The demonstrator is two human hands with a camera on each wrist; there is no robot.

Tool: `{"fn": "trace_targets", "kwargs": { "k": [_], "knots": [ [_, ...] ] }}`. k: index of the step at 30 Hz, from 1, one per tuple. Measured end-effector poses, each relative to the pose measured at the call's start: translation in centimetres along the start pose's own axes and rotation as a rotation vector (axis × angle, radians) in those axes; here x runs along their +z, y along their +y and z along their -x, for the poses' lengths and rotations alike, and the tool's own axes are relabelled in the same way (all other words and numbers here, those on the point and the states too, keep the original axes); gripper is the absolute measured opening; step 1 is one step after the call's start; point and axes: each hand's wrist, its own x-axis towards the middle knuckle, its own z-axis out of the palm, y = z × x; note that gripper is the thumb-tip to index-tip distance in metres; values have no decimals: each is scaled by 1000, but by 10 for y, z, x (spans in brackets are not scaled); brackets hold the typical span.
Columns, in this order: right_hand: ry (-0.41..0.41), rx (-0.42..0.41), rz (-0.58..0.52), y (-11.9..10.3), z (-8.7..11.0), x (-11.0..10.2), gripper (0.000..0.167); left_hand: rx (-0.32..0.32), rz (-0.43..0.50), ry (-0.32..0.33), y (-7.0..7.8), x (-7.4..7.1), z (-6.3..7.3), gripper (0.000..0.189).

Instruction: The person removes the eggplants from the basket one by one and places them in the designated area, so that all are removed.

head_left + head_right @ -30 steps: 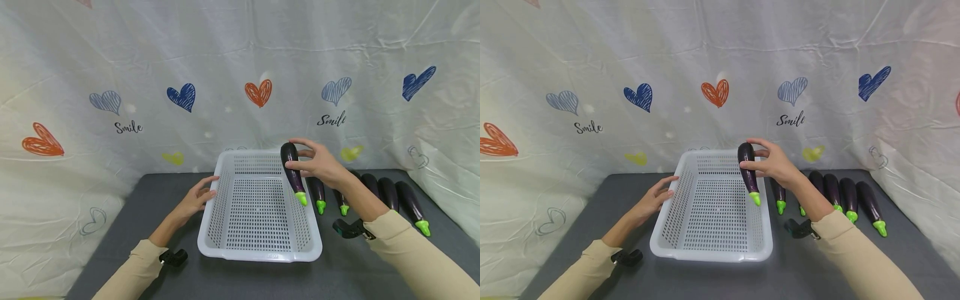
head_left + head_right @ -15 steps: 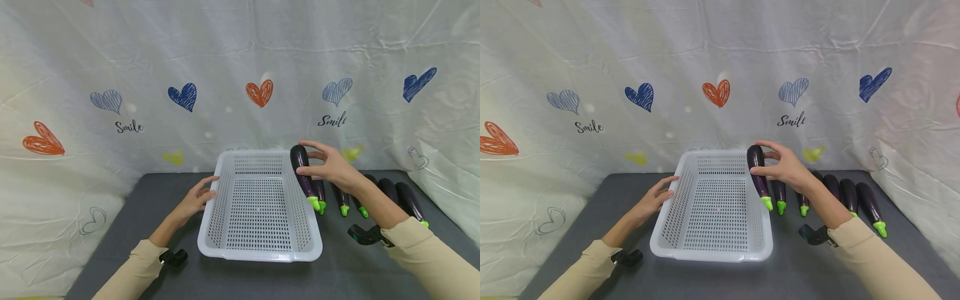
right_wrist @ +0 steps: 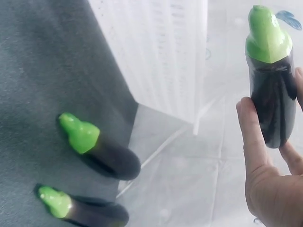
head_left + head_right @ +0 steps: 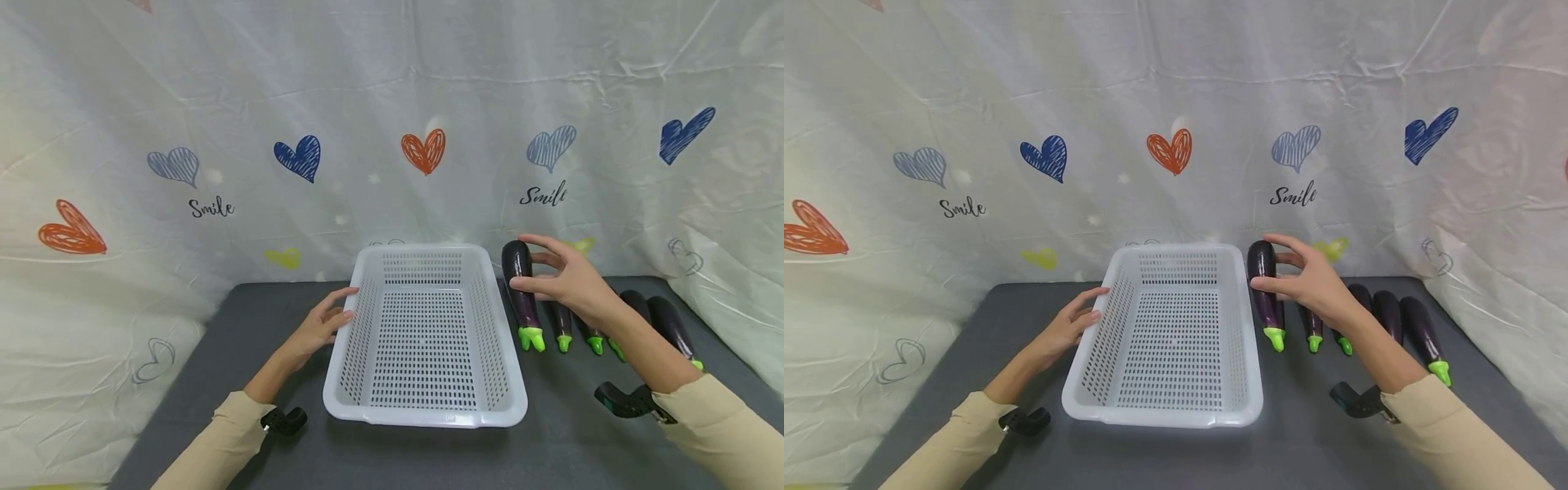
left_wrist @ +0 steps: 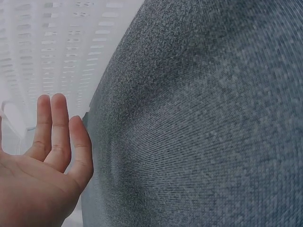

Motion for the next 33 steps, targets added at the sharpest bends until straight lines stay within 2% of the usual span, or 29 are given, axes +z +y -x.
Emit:
{"fn": "trace_targets", "kwargs": {
  "k": [15,22,33],
  "knots": [
    [115,42,43,17,24,-18,80,-11,-7,1,1,0,-1,56],
    [113,23,37,28,32,-25,79,-3,-14,3,0,-1,-2,56],
    [90,94,98,48,46,-25,87,-2,7,-5,0,0,-1,56]
  ]
}}
